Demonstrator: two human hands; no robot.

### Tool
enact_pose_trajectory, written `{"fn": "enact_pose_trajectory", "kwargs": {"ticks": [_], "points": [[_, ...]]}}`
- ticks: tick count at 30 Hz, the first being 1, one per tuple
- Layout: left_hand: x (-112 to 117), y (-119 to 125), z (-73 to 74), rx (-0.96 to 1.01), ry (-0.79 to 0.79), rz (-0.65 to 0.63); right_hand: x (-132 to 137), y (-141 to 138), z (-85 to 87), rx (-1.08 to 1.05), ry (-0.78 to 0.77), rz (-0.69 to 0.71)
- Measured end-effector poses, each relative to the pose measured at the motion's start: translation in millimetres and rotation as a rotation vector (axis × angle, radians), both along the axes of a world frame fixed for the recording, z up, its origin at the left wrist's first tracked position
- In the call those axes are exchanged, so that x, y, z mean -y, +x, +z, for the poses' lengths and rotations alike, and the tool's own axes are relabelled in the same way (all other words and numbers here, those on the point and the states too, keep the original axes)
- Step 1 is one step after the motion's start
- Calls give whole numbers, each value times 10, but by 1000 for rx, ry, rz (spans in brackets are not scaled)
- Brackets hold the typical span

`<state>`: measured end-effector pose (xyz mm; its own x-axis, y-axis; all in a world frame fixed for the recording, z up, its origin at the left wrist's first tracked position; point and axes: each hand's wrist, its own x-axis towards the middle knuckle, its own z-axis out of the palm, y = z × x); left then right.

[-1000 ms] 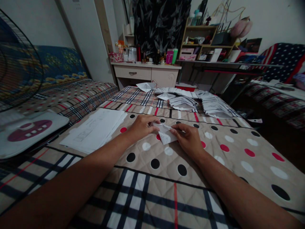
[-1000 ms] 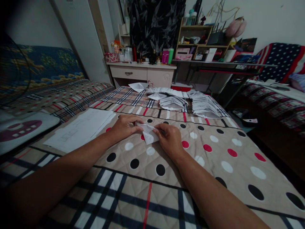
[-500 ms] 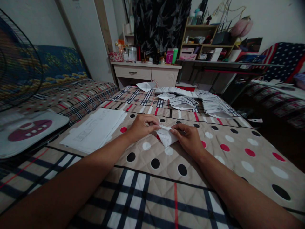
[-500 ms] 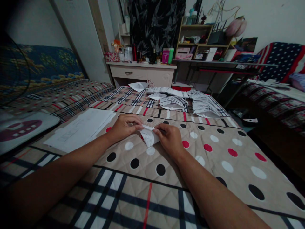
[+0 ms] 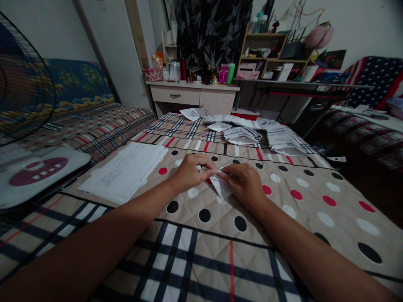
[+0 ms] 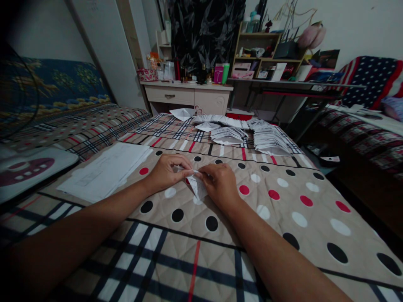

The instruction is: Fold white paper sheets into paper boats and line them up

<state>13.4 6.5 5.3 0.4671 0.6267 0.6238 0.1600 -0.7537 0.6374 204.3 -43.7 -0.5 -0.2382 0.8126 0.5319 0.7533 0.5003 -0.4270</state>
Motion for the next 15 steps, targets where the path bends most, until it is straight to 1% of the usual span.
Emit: {"fn": "enact_pose_trajectory", "kwargs": {"ticks": [5, 11, 15], "points": [[-10, 3, -12, 23, -24, -21, 5, -2, 7, -162, -64, 26], [-12, 13, -4, 34, -108, 8, 25, -14, 33, -219, -62, 21], [-1, 18, 10, 35, -129, 4, 37, -32, 46, -291, -141, 28]]}}
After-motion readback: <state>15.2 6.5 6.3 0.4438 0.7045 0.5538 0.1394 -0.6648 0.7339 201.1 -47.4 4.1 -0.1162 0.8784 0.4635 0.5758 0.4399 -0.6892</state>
